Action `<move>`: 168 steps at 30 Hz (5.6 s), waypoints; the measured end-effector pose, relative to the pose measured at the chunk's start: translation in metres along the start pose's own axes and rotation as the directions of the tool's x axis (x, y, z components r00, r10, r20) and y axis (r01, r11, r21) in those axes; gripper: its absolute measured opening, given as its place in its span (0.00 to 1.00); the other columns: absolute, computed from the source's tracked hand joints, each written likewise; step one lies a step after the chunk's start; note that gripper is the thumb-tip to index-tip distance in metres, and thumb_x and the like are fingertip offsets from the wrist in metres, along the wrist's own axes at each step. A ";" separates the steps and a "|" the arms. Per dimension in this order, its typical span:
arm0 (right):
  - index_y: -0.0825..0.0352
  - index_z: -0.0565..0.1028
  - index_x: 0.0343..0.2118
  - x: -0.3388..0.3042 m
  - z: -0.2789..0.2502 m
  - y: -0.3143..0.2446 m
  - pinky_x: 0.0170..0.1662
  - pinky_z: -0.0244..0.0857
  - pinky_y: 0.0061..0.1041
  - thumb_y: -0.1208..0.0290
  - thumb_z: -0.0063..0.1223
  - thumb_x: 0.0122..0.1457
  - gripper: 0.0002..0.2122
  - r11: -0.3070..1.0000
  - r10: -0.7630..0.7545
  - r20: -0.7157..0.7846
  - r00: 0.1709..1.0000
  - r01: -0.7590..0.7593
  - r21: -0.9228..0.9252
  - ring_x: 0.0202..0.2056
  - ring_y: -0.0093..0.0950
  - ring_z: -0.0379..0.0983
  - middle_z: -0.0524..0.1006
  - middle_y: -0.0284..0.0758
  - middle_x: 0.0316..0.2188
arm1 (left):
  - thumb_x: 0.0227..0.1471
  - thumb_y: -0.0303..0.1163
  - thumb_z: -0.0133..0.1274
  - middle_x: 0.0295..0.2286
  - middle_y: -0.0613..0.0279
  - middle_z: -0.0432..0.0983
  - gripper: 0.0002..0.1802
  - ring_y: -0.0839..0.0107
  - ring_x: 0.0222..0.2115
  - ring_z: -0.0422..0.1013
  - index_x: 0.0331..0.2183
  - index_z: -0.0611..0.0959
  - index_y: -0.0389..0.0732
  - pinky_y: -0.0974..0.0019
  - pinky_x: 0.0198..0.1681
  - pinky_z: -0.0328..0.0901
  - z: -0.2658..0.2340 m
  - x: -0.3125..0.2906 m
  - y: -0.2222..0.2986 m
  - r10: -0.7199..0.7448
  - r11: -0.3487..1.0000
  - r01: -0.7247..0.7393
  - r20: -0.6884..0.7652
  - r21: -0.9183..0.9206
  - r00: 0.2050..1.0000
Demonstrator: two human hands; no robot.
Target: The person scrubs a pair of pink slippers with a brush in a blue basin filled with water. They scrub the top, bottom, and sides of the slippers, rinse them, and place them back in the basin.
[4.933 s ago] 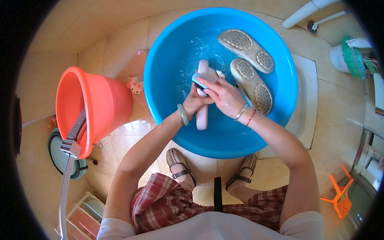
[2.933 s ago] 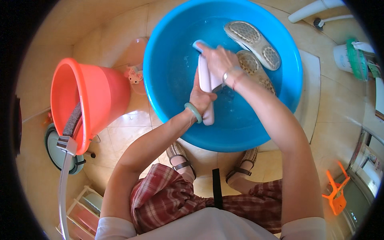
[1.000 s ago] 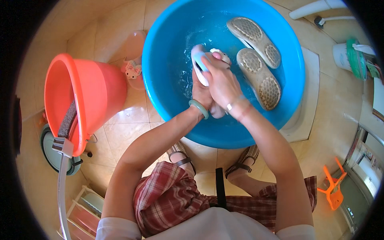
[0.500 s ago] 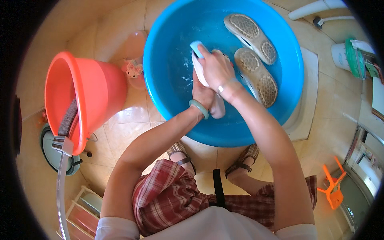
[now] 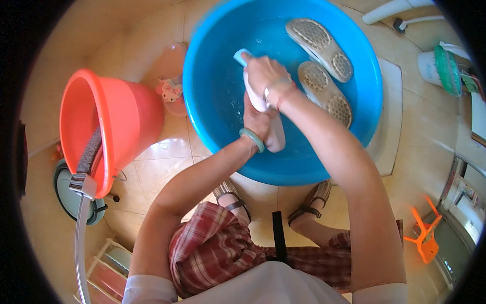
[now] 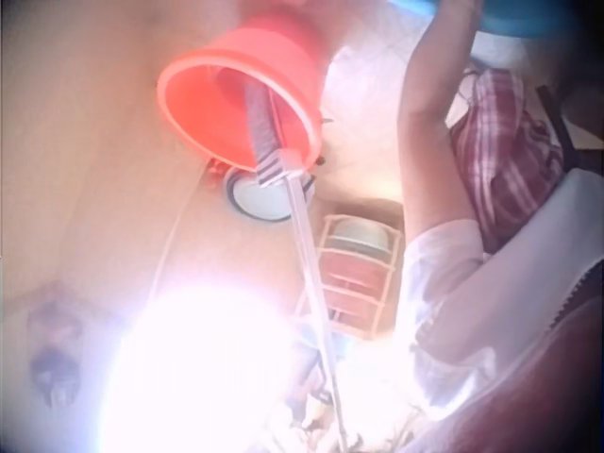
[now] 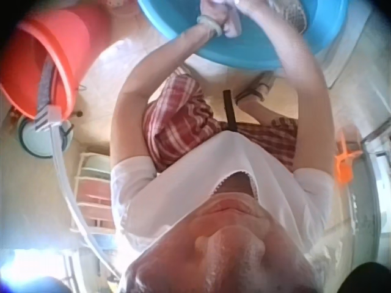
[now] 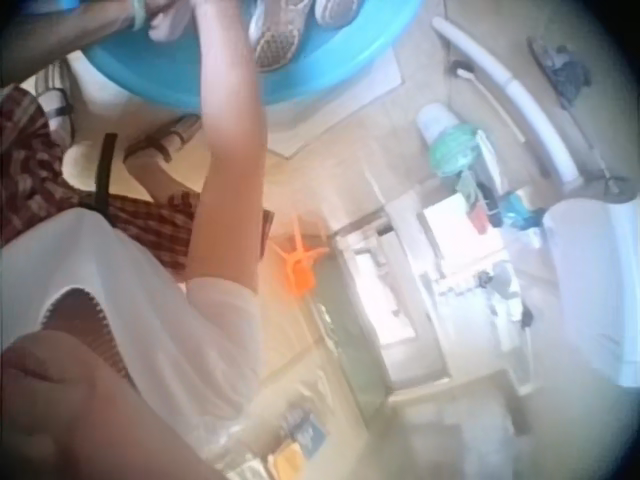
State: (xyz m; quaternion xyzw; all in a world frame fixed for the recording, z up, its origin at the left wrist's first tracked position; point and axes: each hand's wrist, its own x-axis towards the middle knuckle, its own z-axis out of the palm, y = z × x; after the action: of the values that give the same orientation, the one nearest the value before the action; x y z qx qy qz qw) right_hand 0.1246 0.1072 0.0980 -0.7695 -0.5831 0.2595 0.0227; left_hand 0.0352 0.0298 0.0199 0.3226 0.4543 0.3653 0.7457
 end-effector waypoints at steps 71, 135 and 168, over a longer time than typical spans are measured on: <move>0.55 0.66 0.58 0.026 0.055 0.119 0.47 0.67 0.42 0.60 0.44 0.62 0.21 0.993 -0.020 0.097 0.995 0.008 0.118 0.45 0.49 0.72 0.76 0.50 0.43 | 0.42 0.26 0.61 0.49 0.60 0.70 0.37 0.66 0.51 0.66 0.56 0.68 0.42 0.63 0.55 0.60 -0.043 0.012 0.143 0.067 0.941 -0.189 0.393 0.280 0.917; 0.52 0.51 0.67 -0.052 0.069 0.061 0.17 0.58 0.20 0.65 0.49 0.64 0.30 -0.135 0.414 0.177 0.893 -0.132 0.982 0.17 0.15 0.59 0.61 0.26 0.21 | 0.59 0.63 0.38 0.49 0.52 0.71 0.40 0.63 0.49 0.69 0.55 0.70 0.35 0.64 0.53 0.62 -0.010 0.044 0.079 -0.185 0.937 0.283 -0.393 0.207 0.901; 0.45 0.61 0.63 -0.028 0.137 0.108 0.31 0.69 0.37 0.73 0.50 0.61 0.27 0.705 0.372 -0.376 0.849 0.004 0.709 0.26 0.39 0.73 0.74 0.42 0.23 | 0.58 0.53 0.49 0.33 0.63 0.78 0.29 0.72 0.36 0.71 0.38 0.82 0.32 0.67 0.41 0.65 0.048 0.115 0.052 -0.008 0.966 0.029 -0.082 0.257 0.997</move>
State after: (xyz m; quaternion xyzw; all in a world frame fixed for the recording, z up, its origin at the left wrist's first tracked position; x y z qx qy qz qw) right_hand 0.1564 0.0109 -0.0467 -0.8011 -0.3361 0.2522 0.4262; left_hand 0.1025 0.1469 0.0296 0.3977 0.5307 0.3087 0.6818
